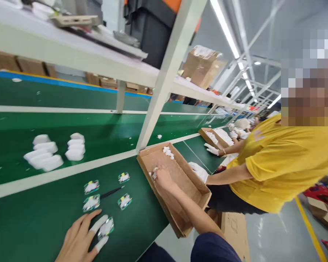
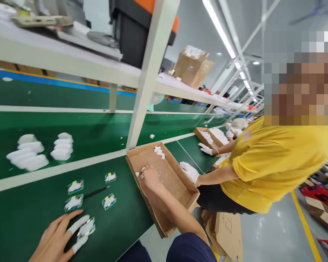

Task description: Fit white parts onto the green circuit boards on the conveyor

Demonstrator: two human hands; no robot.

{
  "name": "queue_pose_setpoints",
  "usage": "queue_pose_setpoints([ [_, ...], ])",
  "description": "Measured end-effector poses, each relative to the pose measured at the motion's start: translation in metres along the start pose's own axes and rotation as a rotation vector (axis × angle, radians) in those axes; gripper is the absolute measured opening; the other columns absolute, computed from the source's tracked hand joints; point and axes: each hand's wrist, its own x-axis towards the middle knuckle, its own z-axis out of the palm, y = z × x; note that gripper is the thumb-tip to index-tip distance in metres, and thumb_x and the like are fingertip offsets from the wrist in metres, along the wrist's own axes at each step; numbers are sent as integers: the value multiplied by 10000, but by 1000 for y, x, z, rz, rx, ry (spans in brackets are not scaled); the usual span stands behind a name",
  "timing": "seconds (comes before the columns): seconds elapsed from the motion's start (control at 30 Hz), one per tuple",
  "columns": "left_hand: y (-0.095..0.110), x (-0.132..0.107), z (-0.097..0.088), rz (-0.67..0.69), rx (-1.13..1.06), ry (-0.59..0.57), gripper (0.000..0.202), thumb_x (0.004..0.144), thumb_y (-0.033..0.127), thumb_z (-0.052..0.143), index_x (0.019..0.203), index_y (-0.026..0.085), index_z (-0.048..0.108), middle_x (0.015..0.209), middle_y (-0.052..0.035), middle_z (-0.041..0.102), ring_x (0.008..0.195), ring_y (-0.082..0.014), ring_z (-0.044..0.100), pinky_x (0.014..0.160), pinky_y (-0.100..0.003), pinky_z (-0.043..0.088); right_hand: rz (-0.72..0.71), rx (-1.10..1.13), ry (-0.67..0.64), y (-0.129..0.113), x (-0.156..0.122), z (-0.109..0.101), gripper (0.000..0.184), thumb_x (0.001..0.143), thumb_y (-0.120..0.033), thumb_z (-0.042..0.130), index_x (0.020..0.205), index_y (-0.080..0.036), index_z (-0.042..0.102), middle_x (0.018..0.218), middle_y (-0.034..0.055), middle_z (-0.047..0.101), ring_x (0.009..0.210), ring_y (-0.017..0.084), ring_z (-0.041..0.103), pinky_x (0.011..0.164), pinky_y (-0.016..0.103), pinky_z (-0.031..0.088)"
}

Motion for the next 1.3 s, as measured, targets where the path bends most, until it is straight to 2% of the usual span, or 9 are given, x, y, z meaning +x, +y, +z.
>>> queue_pose_setpoints([
  [0.13,16,-1,-15,47,-10,-30,344,854,359,535,1175,252,593,1308,-97,533,1199,-299,450,961,-454,423,38,18,4,3,-10,1,184,848,-139,497,949,-167,648,1037,136,629,976,247,555,820,328,406],
  [0.27,29,-3,-25,26,-41,-100,304,870,278,541,1166,224,586,1324,-110,472,1231,-293,383,994,-464,397,16,27,-19,11,-14,-4,153,816,-129,498,787,-148,647,928,165,637,947,263,559,795,335,411],
  [0.47,49,-3,-23,10,-117,-137,366,854,315,613,1180,160,551,1300,-144,448,1209,-296,344,991,-469,367,-65,139,-13,24,-47,-61,154,849,-211,458,807,-161,597,969,152,626,940,260,566,802,355,437],
  [0.6,50,-3,-20,-21,-133,-155,495,782,337,707,1206,154,528,1308,-154,429,1212,-312,327,983,-480,349,-289,491,90,-14,-96,-90,124,892,-320,513,859,-223,583,947,69,621,936,228,576,838,354,444],
  [0.73,47,-4,-19,-24,-144,-153,462,776,320,718,1175,160,550,1284,-137,442,1205,-300,332,975,-464,353,-343,700,11,-82,-124,-54,140,900,-302,544,999,-226,608,1024,66,606,972,210,578,861,340,477],
  [0.87,47,-3,-18,-20,-163,-136,388,784,328,708,1115,173,582,1263,-115,460,1184,-289,350,959,-444,372,-293,636,105,-128,-120,1,225,930,-279,486,1071,-180,630,1027,99,606,978,237,559,840,356,492],
  [0.93,48,-3,-18,-30,-170,-133,359,790,319,699,1100,175,589,1253,-110,467,1177,-288,355,950,-439,381,-325,532,87,-138,-119,12,234,931,-250,469,1051,-156,647,1013,112,607,954,249,558,776,342,496],
  [1.07,50,-4,-21,-30,-175,-137,308,786,250,688,1068,165,600,1245,-108,473,1180,-289,356,956,-438,381,-329,360,-48,-143,-121,8,238,933,-258,464,938,-158,680,947,104,605,791,217,578,586,283,431],
  [1.3,51,-6,-22,-24,-194,-126,206,784,288,691,913,146,615,1241,-122,469,1187,-305,355,959,-463,375,-65,694,-309,-136,-96,14,292,836,-406,599,981,-155,638,556,-40,521,517,140,490,565,256,392],
])
